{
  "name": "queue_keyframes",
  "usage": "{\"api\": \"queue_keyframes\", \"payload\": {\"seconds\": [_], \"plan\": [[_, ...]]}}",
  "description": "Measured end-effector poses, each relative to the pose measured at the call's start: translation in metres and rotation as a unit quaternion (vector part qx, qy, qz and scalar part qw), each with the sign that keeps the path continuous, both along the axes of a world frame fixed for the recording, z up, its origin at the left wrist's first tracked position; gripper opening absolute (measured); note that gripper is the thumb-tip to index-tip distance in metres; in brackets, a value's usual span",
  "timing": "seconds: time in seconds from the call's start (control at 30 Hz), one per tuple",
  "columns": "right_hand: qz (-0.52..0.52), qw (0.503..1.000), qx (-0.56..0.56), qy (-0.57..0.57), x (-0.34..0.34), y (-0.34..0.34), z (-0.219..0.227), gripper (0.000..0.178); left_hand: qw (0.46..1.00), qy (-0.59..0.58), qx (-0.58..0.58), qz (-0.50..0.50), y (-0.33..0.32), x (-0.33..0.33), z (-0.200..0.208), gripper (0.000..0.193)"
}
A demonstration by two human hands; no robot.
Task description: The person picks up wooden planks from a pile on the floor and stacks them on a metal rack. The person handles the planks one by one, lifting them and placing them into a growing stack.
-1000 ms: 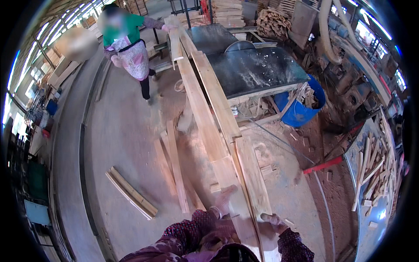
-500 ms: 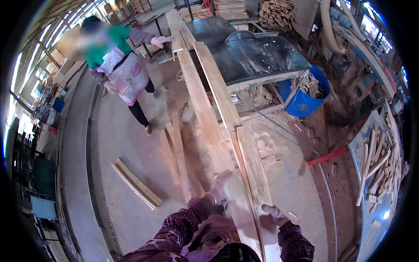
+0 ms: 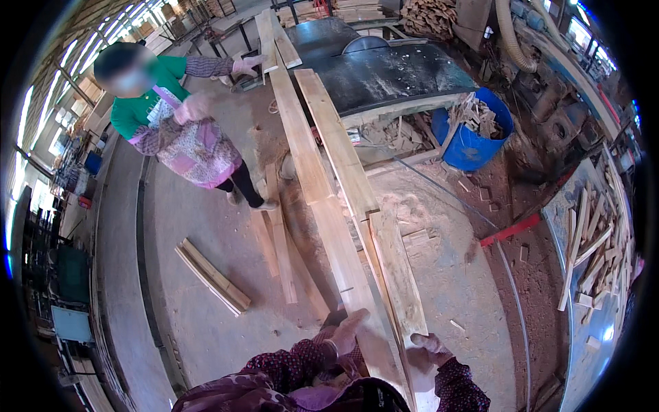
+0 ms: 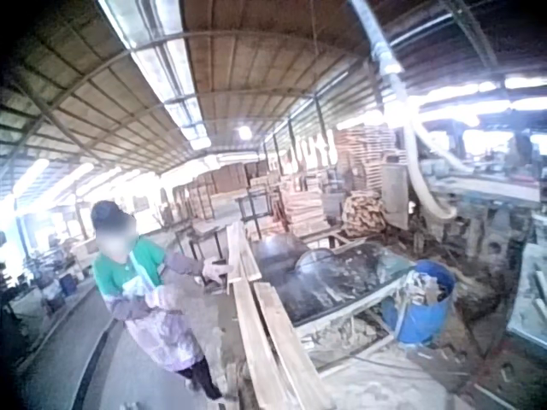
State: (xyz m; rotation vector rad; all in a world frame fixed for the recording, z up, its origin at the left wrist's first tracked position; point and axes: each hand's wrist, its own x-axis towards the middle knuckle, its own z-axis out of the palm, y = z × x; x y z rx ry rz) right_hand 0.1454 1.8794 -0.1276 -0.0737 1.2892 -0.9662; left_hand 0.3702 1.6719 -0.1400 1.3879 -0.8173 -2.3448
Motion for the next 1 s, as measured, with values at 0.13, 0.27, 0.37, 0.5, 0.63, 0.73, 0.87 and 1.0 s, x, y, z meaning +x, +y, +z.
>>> {"api": "queue_keyframes", "payload": {"seconds": [0.13, 0.27, 0.37, 0.5, 0.63, 0.73, 0.87, 1.0], "plan": [[-0.017, 1.000, 0.012, 0.008, 0.002, -0.004, 0.057, 0.075, 0.902, -0.272, -0.321, -0.090, 0.013, -0.008, 0.059, 0.074], [-0.009, 0.998, 0.057, 0.001, 0.001, 0.011, 0.078, 0.076, 0.789, -0.305, -0.506, -0.170, -0.006, -0.028, 0.116, 0.101], [0.044, 0.996, 0.069, 0.039, 0.001, 0.022, 0.092, 0.079, 0.939, -0.105, -0.323, -0.055, 0.015, -0.052, 0.083, 0.095], [0.037, 0.998, 0.055, -0.003, 0.014, 0.036, 0.121, 0.083, 0.997, -0.011, -0.063, -0.048, 0.052, -0.083, 0.117, 0.058], [0.014, 0.998, 0.048, 0.032, 0.023, 0.072, 0.101, 0.079, 0.994, 0.037, -0.105, -0.021, 0.088, -0.087, 0.100, 0.037], [-0.006, 0.999, 0.047, -0.013, 0.034, 0.073, 0.127, 0.076, 0.999, -0.039, -0.021, -0.026, 0.092, -0.082, 0.126, 0.037], [0.023, 0.996, 0.059, -0.061, 0.040, 0.089, 0.121, 0.078, 0.999, 0.043, 0.011, -0.028, 0.102, -0.064, 0.130, 0.035], [0.016, 0.998, 0.017, -0.060, 0.050, 0.116, 0.104, 0.075, 0.998, 0.064, -0.025, 0.000, 0.130, -0.049, 0.109, 0.034]]}}
